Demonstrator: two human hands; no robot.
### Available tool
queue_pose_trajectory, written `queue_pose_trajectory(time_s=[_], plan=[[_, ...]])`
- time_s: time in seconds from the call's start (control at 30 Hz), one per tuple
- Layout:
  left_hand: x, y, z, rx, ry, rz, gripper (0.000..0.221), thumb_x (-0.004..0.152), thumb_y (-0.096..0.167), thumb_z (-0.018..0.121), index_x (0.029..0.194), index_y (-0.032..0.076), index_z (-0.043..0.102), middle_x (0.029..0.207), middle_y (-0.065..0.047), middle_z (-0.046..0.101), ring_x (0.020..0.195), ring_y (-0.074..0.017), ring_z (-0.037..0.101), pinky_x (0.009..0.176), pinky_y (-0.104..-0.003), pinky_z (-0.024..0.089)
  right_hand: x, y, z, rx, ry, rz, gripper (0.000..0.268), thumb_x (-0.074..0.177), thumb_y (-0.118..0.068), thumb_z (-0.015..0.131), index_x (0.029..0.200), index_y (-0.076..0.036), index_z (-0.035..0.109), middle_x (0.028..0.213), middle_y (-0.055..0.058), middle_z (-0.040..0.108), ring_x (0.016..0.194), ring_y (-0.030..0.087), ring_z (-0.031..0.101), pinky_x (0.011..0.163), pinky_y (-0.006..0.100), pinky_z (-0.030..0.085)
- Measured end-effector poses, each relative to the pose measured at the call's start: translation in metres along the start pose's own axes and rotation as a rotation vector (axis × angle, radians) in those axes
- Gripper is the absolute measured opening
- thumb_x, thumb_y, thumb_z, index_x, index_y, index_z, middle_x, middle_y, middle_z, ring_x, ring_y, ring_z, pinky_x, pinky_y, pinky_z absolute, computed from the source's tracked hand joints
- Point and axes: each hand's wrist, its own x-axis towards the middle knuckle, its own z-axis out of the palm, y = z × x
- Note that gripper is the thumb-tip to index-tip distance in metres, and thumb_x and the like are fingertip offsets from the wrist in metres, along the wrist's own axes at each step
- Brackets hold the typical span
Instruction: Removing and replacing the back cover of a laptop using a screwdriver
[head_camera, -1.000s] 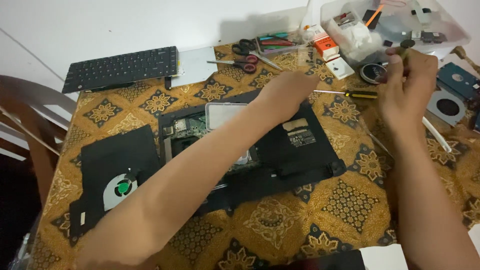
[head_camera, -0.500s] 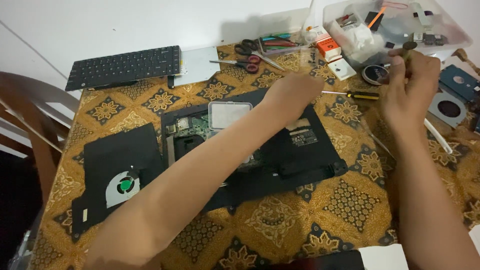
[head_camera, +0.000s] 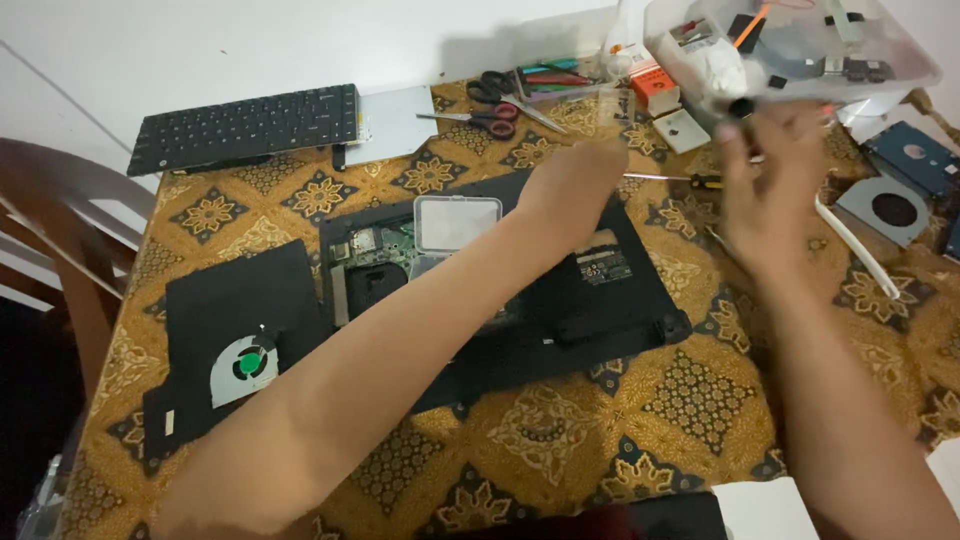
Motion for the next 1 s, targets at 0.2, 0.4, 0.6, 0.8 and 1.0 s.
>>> queue_pose_trajectory(time_s=[0.2, 0.4, 0.6, 0.8, 1.0], plan=[[0.026, -0.025, 0.022, -0.091, 0.157, -0.018, 0.054, 0.084, -0.014, 0.057, 0.132, 0.01, 0.052, 0.089, -0.016, 0.073, 0.077, -0.0401, 0.073, 0.052, -0.048, 0.056, -0.009, -0.042, 0.01, 0.198, -0.106, -0.236, 0.015, 0.112, -0.003, 0.064, 0.116, 0.01, 0.069, 0.116, 0.021, 0.06, 0.103, 0.032, 0.052, 0.091, 0.042, 0.041], [0.022, -0.027, 0.022, -0.006, 0.288, 0.05, 0.01, 0.083, -0.004, 0.065, 0.09, 0.002, 0.068, 0.082, -0.025, 0.071, 0.08, -0.0518, 0.073, 0.059, -0.057, 0.063, -0.005, -0.054, 0.007, 0.206, -0.053, -0.351, 0.023, 0.113, -0.007, 0.066, 0.133, 0.0, 0.074, 0.105, 0.014, 0.058, 0.087, 0.05, 0.058, 0.082, 0.052, 0.049], [0.047, -0.038, 0.063, -0.015, 0.303, 0.025, 0.005, 0.08, -0.005, 0.066, 0.079, -0.001, 0.069, 0.068, -0.017, 0.068, 0.069, -0.0461, 0.074, 0.051, -0.058, 0.059, -0.01, -0.035, 0.016, 0.151, -0.043, -0.365, 0.036, 0.109, -0.007, 0.071, 0.144, 0.0, 0.071, 0.104, 0.02, 0.064, 0.083, 0.047, 0.065, 0.071, 0.054, 0.049], [0.042, -0.036, 0.051, 0.176, 0.304, 0.243, 0.022, 0.081, -0.008, 0.067, 0.061, 0.001, 0.065, 0.059, -0.023, 0.066, 0.053, -0.0344, 0.069, 0.044, -0.048, 0.061, -0.014, -0.05, 0.01, 0.247, -0.024, -0.285, 0.041, 0.109, 0.002, 0.067, 0.149, 0.006, 0.06, 0.115, 0.035, 0.068, 0.084, 0.056, 0.066, 0.072, 0.057, 0.05], [0.03, -0.029, 0.045, 0.252, 0.222, 0.353, 0.021, 0.081, -0.013, 0.061, 0.065, -0.002, 0.069, 0.065, -0.024, 0.067, 0.055, -0.0367, 0.07, 0.047, -0.051, 0.06, -0.014, -0.043, 0.015, 0.323, -0.038, -0.272, 0.04, 0.113, 0.001, 0.061, 0.153, 0.006, 0.056, 0.104, 0.029, 0.072, 0.083, 0.046, 0.072, 0.072, 0.051, 0.054]])
